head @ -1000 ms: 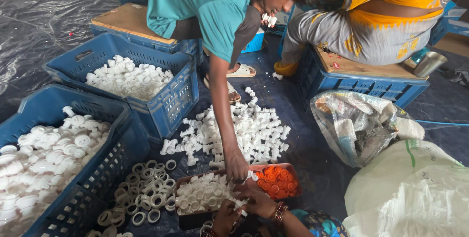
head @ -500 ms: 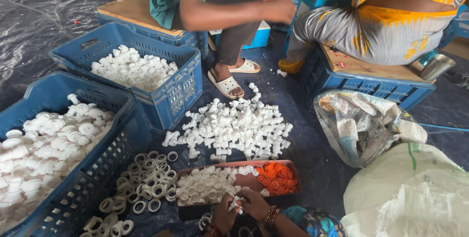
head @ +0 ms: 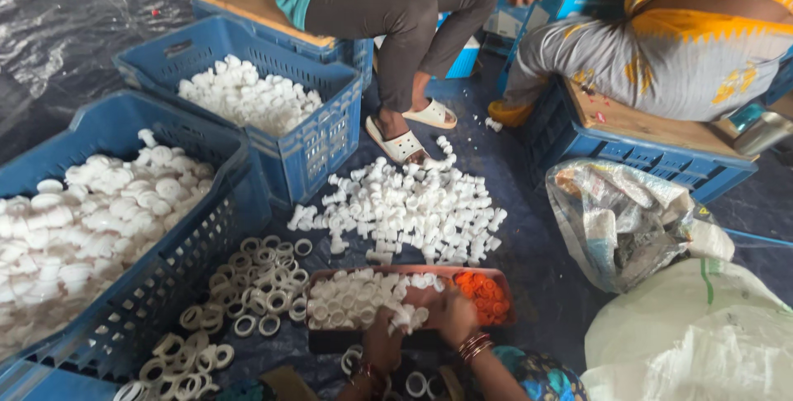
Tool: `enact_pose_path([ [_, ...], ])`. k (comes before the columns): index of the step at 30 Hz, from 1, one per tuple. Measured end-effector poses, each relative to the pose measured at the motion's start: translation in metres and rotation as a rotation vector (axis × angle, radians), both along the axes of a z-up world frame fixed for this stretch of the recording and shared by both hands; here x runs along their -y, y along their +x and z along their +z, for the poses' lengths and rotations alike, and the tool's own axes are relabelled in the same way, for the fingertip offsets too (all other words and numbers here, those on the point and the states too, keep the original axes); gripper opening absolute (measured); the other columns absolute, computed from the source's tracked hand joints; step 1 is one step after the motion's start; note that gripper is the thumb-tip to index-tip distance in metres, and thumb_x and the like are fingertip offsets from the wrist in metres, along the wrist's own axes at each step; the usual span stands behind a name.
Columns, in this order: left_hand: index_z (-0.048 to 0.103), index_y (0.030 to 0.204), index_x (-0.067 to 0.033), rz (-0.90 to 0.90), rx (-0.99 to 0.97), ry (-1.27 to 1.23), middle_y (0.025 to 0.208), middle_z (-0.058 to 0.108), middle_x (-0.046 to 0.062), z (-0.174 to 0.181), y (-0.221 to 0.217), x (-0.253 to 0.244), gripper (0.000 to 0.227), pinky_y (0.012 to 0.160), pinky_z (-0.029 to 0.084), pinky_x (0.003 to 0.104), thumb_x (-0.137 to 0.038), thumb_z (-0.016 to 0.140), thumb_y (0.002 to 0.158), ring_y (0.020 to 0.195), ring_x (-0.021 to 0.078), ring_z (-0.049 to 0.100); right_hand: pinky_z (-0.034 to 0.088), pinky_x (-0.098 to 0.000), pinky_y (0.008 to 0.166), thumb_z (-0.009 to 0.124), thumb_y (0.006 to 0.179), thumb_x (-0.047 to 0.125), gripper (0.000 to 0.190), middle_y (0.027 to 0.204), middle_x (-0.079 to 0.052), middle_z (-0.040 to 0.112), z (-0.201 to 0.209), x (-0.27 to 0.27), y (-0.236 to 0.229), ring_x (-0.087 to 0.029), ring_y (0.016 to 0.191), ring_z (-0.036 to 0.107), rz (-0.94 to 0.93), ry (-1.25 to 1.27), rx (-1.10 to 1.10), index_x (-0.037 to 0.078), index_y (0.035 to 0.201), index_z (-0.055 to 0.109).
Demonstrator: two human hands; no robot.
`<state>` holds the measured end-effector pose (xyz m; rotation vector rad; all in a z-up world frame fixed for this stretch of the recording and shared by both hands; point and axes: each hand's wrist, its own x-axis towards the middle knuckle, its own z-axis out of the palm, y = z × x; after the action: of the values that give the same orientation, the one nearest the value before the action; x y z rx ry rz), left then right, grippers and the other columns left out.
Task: The person sits on the floor and repeatedly picks up white plastic rings and orange plastic caps, inserting the caps into the rings. The assembled parts are placed into a tray, while loose components are scattered on the floor and in nearby crates.
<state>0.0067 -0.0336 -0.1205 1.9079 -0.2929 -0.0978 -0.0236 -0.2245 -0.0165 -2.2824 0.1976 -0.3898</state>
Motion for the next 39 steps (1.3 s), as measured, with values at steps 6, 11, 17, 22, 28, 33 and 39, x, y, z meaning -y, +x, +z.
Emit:
enact_pose_path([
  [6,0.055,0.11,-0.0042,0.111,-0.056,-0.062,0.099,0.073,0.021,-0.005,0.002,-0.012,0.037,0.081,0.055,0.046,-0.023,0.076,0.086,0.094,0.0394,0.072,0.051,-0.0335,0.06,0.069,0.097,0.003,0.071,0.075,-0.006,0.061,0.112,-0.019,-0.028,-0.018,0.06,0.059,-0.327,-0.075,0.7,-0.008,0.155,0.029],
  [11,0.055,0.11,-0.0027,0.108,-0.095,-0.049,0.1,0.074,0.02,0.01,0.007,-0.008,0.04,0.083,0.056,0.045,-0.023,0.078,0.085,0.096,0.0374,0.073,0.047,-0.0311,0.06,0.07,0.093,0.001,0.068,0.074,-0.006,0.057,0.145,-0.044,-0.027,-0.017,0.062,0.056,-0.226,-0.288,0.767,-0.002,0.143,0.024],
  [17,0.054,0.111,-0.0017,0.106,-0.067,-0.046,0.102,0.073,0.021,0.01,0.003,-0.009,0.041,0.084,0.055,0.045,-0.024,0.077,0.085,0.097,0.0381,0.072,0.046,-0.0298,0.063,0.069,0.101,0.002,0.066,0.077,0.0,0.059,0.114,-0.034,-0.024,-0.013,0.063,0.055,-0.111,-0.257,0.753,-0.006,0.151,0.027],
  [22,0.053,0.115,-0.0021,0.052,-0.043,-0.038,0.106,0.072,0.02,0.002,0.004,-0.007,0.046,0.083,0.055,0.044,-0.027,0.078,0.086,0.099,0.0354,0.071,0.054,-0.0315,0.07,0.07,0.093,0.006,0.054,0.092,-0.007,0.065,0.059,-0.027,-0.016,-0.018,0.076,0.063,-0.114,0.103,0.357,0.002,0.142,0.048],
  [28,0.055,0.111,-0.0097,-0.205,-0.528,-0.375,0.107,0.068,0.004,-0.009,0.005,-0.001,0.036,0.079,0.062,0.042,-0.022,0.075,0.083,0.101,0.0143,0.067,0.058,-0.0349,0.089,0.073,0.089,0.01,0.036,0.119,-0.005,0.07,-0.01,-0.01,-0.008,-0.017,0.106,0.069,0.429,0.334,-0.087,0.009,0.125,0.07],
  [33,0.058,0.107,-0.0057,-0.294,-0.213,-0.321,0.102,0.069,0.006,-0.013,-0.002,-0.004,0.03,0.086,0.055,0.035,-0.019,0.077,0.088,0.096,0.015,0.066,0.056,-0.0334,0.097,0.072,0.091,0.011,0.037,0.124,-0.007,0.071,-0.04,0.005,-0.01,-0.016,0.113,0.068,0.469,0.42,-0.271,0.006,0.128,0.07],
  [39,0.055,0.107,-0.0055,-0.376,-0.297,-0.358,0.101,0.065,0.007,-0.01,0.001,-0.005,0.032,0.086,0.053,0.034,-0.018,0.077,0.087,0.095,0.0146,0.061,0.055,-0.0322,0.096,0.075,0.087,0.01,0.045,0.123,-0.007,0.07,-0.04,0.011,-0.01,-0.016,0.112,0.066,0.567,0.561,-0.362,0.002,0.13,0.065],
])
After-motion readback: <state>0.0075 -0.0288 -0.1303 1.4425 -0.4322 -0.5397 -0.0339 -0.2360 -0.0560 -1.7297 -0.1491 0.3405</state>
